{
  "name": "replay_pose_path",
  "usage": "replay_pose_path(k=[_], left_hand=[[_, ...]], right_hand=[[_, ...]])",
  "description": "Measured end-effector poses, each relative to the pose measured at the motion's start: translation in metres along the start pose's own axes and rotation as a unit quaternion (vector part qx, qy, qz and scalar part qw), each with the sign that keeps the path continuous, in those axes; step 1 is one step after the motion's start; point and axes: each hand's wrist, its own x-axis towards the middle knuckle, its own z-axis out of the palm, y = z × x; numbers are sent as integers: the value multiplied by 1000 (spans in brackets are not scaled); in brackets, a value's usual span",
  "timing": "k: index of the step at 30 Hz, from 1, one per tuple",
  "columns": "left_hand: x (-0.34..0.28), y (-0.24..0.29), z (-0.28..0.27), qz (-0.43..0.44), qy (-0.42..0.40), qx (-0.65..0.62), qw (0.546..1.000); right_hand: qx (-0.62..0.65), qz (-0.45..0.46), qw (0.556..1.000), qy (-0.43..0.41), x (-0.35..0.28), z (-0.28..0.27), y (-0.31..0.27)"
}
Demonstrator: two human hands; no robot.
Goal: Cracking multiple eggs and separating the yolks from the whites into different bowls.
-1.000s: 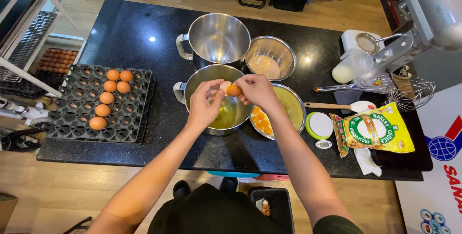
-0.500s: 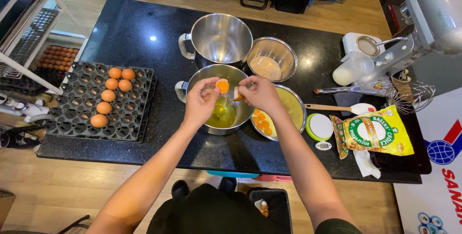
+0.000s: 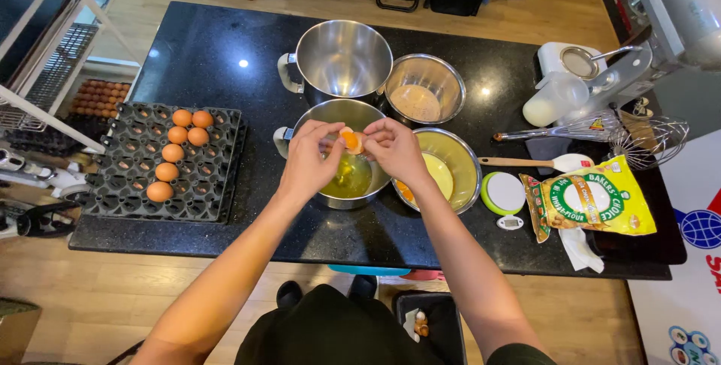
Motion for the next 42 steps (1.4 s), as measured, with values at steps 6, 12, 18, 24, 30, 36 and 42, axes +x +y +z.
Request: replay_pose_path(k=[6,12,18,24,30,36,42], left_hand=[[6,11,-7,37,-43,83,995],[12,3,-12,13,-52,103,993],[7,-23,-9,-6,-50,142,989],[5,-29,-8,-9,-41,116,992],[6,-20,-13,-26,-37,100,994],[5,-20,-17,-28,-40,78,996],[13,-10,10,-38,-81,37,995]], right_hand=[[19,6,999,-25,3,-2,10],[43,78,995,-40,3,-9,3],[84,90,990,-66,12,-23,-2],[43,133,987,-75,16,-28,-4],[50,136,988,-56,12,-48,-11],[15,147,986,77,-11,-120,32],[-407,94,899,134,-3,-124,134]])
